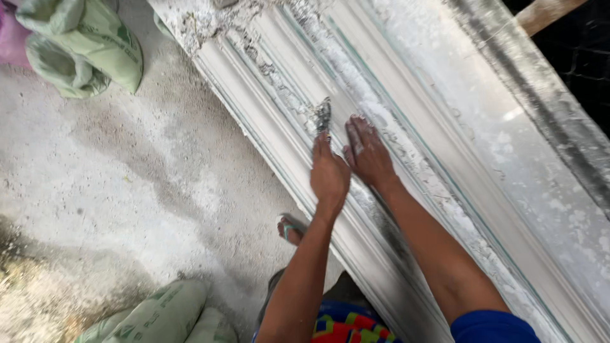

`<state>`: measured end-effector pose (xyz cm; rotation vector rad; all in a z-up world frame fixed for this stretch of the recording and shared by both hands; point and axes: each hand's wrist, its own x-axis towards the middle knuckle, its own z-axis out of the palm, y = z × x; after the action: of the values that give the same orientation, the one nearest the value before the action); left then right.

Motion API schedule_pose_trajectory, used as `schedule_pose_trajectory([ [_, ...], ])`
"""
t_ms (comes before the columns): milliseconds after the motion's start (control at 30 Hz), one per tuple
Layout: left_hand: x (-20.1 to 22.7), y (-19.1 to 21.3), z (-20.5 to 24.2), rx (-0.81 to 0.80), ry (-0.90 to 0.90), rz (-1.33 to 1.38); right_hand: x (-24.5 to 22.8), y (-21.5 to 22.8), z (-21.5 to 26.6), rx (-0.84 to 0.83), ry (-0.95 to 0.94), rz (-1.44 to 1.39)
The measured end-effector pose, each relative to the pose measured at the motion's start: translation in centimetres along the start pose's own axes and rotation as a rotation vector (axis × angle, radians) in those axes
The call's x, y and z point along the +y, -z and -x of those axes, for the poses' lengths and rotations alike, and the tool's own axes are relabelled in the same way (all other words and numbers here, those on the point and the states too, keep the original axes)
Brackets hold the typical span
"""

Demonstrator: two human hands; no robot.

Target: The person uses a scraper to remove dried white residue from several stacked white decorative mouldings. They repeatedly scrape along the grooves and edges of each piece, occasionally wiping the surface with their hand.

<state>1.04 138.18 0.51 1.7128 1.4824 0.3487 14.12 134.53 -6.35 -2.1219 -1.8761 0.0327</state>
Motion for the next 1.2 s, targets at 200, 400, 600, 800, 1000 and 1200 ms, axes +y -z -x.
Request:
schedule_pose_trajectory([
  [200, -2.1, -0.3, -4.1, 0.033, -0.074, -0.022, -0.8, 1.0, -0.8, 0.063, -0.007, 0.063],
  [400, -0.3, 0.6, -2.5, 0.062, -0.079, -0.074, -0.8, 0.7, -0.7, 0.063, -0.060, 0.044],
  [600, -1.4, 2.2, -8.0, 0.057, -0.051, -0.088, -1.5, 1.4, -0.9, 0.022, -0.115, -0.015],
  [800, 0.2, 2.6, -4.1, -0.016, -0.053, -0.115, -1.6, 1.6, -1.1, 0.051, -0.089, 0.013],
  [1000, -1.5, 4.2, -13.1, 0.076, -0.092, -0.092, -1.4, 1.2, -0.8, 0.020, -0.119, 0.011],
  [1200, 0.8, 5.0, -8.7, 0.001, -0.021, -0.017, -1.4, 1.9, -1.2, -0.025, -0.112, -0.007],
])
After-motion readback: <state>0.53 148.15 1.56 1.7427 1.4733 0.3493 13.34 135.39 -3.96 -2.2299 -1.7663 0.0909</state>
